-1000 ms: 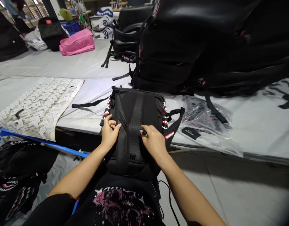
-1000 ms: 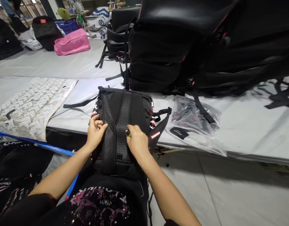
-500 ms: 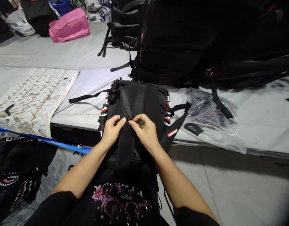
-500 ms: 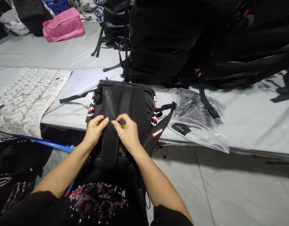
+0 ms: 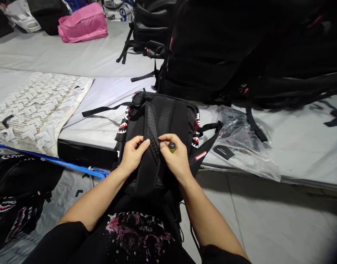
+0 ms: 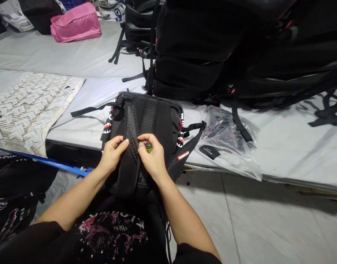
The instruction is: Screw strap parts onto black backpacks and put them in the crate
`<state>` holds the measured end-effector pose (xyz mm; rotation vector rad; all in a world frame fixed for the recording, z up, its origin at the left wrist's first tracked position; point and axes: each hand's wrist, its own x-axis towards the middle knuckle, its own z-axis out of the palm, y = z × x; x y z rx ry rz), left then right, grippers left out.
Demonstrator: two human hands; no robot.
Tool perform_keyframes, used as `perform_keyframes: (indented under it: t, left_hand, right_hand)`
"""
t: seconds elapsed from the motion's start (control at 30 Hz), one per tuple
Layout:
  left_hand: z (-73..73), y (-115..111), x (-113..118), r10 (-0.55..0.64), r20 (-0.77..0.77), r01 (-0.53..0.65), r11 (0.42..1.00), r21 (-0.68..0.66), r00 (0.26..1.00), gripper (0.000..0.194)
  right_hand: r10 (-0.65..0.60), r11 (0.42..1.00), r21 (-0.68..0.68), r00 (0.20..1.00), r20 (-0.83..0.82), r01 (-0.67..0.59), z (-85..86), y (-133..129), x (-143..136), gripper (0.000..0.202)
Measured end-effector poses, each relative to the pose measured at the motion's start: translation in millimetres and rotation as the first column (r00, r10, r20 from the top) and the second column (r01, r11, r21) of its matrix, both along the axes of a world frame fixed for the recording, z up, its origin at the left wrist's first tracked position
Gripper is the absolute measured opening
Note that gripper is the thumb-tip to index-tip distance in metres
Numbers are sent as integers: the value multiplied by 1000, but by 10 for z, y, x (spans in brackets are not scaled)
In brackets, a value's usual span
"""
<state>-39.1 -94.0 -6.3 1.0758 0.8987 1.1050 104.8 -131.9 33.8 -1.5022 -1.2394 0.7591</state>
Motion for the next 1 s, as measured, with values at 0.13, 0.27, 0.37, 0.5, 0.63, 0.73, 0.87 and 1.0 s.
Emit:
perform_keyframes:
  t: [0.13,0.27,0.37,0.5,0.63,0.73,0.87,1.0]
  left_hand:
    - [-14,-3,-21,-10,14,10,1000,-11,1000,26]
    - [-8,-29,-31,-16,25,17,999,-28,1000,28]
    - [39,-55,-3,-16,55,21,997,-79,998,33]
    - [58,-44,-79,89,136,-61,979,-196,987,40]
    - [-150,-19,-531,332,-12,-331,935,-132,943,38]
    - [-265,0,-856,641,-323,-591,767,250,696,41]
    - [36,18,-624,701,-349,-83,502,861,623,55]
    - [318,297,308,366,-661,656,159,738,655,30]
  right_hand:
    - [30,999,37,998,-50,-28,-23,-64,43,18]
    - [130,985,107,989,69,-137,-53,-41,71,12]
    - [164,977,107,968,191,-186,-61,-4,70,10]
    - [251,961,27,908,334,-275,-16,-92,131,11]
    - [422,883,-298,892,163,-363,-47,-351,412,13]
    - [308,828,-512,948,76,-228,-204,-475,656,14]
    - [146,854,-521,966,214,-13,-331,-427,692,45]
    - [211,869,-478,778,592,128,-256,-376,464,44]
